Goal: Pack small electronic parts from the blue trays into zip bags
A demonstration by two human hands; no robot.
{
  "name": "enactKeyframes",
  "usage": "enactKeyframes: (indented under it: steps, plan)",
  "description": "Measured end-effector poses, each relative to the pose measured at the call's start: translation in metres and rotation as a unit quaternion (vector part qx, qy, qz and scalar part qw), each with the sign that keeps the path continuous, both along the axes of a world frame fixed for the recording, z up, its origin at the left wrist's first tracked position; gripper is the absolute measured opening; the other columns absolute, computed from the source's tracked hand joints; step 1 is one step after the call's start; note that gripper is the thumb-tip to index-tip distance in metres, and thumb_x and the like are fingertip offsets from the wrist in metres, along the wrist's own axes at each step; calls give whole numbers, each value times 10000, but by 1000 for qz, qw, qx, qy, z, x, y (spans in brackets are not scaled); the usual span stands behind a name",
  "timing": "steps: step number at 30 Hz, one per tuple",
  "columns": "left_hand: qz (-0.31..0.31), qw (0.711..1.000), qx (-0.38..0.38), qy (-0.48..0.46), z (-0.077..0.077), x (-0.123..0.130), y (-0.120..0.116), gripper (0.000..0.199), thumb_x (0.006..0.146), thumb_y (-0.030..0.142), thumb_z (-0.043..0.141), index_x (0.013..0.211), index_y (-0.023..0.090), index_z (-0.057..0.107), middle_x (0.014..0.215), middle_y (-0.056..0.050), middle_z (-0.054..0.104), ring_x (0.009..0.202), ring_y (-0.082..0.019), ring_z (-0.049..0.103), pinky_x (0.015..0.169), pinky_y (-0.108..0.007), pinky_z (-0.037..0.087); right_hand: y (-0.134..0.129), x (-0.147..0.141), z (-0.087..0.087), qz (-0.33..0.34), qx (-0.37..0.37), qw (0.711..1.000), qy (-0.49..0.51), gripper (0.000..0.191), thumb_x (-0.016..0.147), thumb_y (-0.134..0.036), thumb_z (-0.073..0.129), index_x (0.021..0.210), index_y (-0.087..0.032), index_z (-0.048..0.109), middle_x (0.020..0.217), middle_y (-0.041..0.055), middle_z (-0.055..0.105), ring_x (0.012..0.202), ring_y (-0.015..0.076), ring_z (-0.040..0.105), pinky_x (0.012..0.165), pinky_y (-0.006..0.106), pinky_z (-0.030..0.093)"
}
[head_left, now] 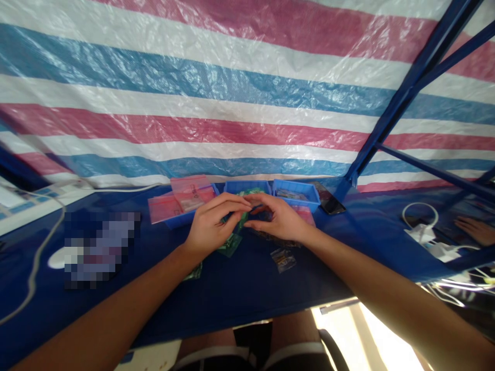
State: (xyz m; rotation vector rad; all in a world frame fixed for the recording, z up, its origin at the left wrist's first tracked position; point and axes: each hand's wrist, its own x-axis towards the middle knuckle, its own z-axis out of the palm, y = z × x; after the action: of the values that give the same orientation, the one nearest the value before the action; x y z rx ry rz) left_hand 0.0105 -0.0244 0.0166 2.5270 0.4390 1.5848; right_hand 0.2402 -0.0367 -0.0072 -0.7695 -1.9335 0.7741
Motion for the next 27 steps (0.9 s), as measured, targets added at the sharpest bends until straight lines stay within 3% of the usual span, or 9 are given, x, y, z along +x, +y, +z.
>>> enactKeyframes:
  steps: [2, 4, 7, 11, 15, 19, 24, 27]
  plan:
    - [-4, 1000, -10, 1, -1, 1, -1, 141, 1011, 106, 698, 1060, 188, 801, 1073, -77, 813, 987, -163, 787, 947, -291, 642, 0, -1, -1, 4, -19, 1000, 15, 423, 918, -403, 847, 1297, -254, 733, 1325, 81, 744, 1153, 239, 746, 995, 361, 620]
    - [0, 1000, -15, 3, -2, 2, -1, 130, 1015, 122, 699, 1068, 187, 798, 1075, -83, 809, 984, -169, 783, 945, -301, 640, 0, -1, -1, 9, -63, 997, 34, 284, 923, -419, 840, 1123, -226, 776, 1170, 63, 781, 1031, 222, 757, 920, 341, 620]
    - [14, 1000, -22, 12, -4, 0, -1, 154, 1016, 120, 690, 1124, 179, 783, 1110, -93, 789, 1007, -172, 767, 948, -303, 627, 0, 0, -2, 13, -131, 989, 68, 299, 879, -444, 885, 1005, -202, 763, 960, 25, 779, 819, 178, 726, 791, 305, 592]
    - [31, 998, -24, 42, -7, -4, 2, 300, 1052, 88, 581, 1294, 177, 735, 1248, -121, 749, 1122, -191, 737, 989, -318, 610, 3, 1, -2, 11, -175, 977, 124, 356, 820, -439, 939, 986, -210, 723, 886, -8, 742, 716, 146, 686, 725, 289, 582]
    - [36, 995, 10, 94, -11, -6, 7, 514, 1053, 26, 480, 1505, 221, 627, 1457, -146, 662, 1339, -231, 650, 1131, -394, 562, 7, 3, 3, 5, -210, 962, 177, 448, 794, -484, 951, 1056, -224, 697, 876, -15, 760, 650, 138, 675, 668, 290, 593]
    - [29, 990, 30, 135, -13, -6, 12, 586, 1035, 5, 483, 1539, 274, 609, 1560, -147, 590, 1421, -265, 588, 1145, -470, 553, 9, 8, 4, 16, -226, 949, 218, 464, 829, -457, 934, 1157, -230, 697, 858, -30, 754, 598, 117, 654, 626, 269, 585]
    - [23, 987, 71, 142, -9, -8, 15, 444, 1004, 91, 689, 1395, 299, 717, 1469, -120, 666, 1395, -292, 591, 1176, -554, 512, 6, 9, 1, 53, -261, 942, 203, 492, 865, -474, 904, 1247, -230, 714, 861, -14, 747, 636, 126, 677, 614, 255, 592]
    - [11, 989, 78, 123, -9, -8, 14, 377, 1001, 127, 728, 1344, 281, 742, 1290, -100, 749, 1287, -263, 651, 1131, -502, 547, 5, 5, 1, 41, -280, 941, 186, 455, 873, -553, 872, 1154, -214, 756, 937, 18, 760, 694, 143, 713, 594, 244, 580]
